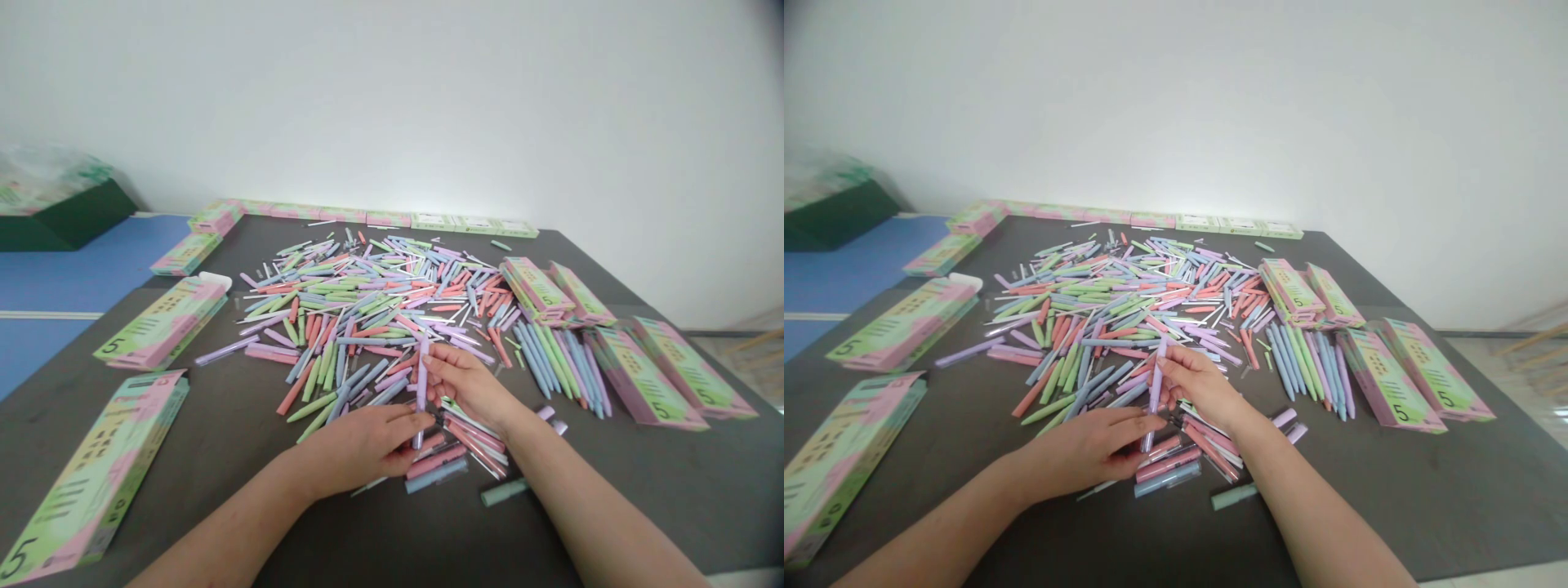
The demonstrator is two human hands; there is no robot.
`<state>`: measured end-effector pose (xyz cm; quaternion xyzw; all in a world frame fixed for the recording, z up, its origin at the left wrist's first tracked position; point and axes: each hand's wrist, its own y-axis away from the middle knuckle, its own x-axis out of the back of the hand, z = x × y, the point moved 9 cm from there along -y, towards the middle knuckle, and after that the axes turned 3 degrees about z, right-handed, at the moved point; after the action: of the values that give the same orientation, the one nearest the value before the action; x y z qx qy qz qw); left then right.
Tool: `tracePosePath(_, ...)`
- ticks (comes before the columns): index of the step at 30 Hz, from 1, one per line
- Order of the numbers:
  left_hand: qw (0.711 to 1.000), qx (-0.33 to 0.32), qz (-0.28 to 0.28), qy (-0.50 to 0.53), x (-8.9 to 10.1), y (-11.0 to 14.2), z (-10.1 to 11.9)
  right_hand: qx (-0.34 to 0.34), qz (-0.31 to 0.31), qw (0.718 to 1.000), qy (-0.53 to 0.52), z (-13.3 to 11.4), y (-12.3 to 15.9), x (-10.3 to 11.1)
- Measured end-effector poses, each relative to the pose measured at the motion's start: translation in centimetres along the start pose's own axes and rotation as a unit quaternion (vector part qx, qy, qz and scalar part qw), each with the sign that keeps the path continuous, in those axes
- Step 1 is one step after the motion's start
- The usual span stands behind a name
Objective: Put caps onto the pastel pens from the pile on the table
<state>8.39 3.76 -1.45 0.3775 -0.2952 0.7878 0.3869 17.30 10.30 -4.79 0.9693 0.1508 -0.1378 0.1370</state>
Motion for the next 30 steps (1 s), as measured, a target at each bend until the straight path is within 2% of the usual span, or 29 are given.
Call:
tracePosePath(4, 1.000, 0.005, 0.000, 0.002, 0.1, 0.0, -0.1, 0.008, -0.002, 1.000, 0.000, -0.1, 0.0, 0.0)
tracePosePath(10, 0.999, 0.047, 0.017, 0.020, 0.9, 0.2, -0.8, 0.056, 0.060, 0.997, -0.008, -1.7, -0.1, 1.9)
tracePosePath(13, 0.995, 0.060, 0.075, 0.037, 2.2, 0.3, -1.6, 0.096, 0.067, 0.993, 0.033, -3.5, 0.2, 3.1)
tracePosePath(16, 0.984, 0.072, 0.151, 0.061, 3.7, 0.5, -2.8, 0.089, 0.052, 0.990, 0.100, -4.5, 0.8, 3.7)
tracePosePath(19, 0.971, 0.091, 0.206, 0.086, 4.6, 0.9, -3.9, 0.085, 0.021, 0.979, 0.184, -5.0, 1.4, 3.3)
tracePosePath(22, 0.956, 0.134, 0.232, 0.119, 4.5, 1.2, -5.0, 0.114, -0.005, 0.944, 0.310, -5.1, 1.8, 2.1)
tracePosePath(26, 0.928, 0.203, 0.264, 0.168, 4.2, 1.6, -6.6, 0.139, -0.010, 0.869, 0.475, -5.3, 2.2, 1.0)
tracePosePath(28, 0.920, 0.221, 0.283, 0.158, 4.4, 1.8, -7.0, 0.135, 0.033, 0.836, 0.531, -6.4, 2.4, 1.9)
tracePosePath(30, 0.920, 0.232, 0.288, 0.130, 4.6, 2.0, -7.1, 0.113, 0.119, 0.802, 0.574, -8.2, 3.0, 4.3)
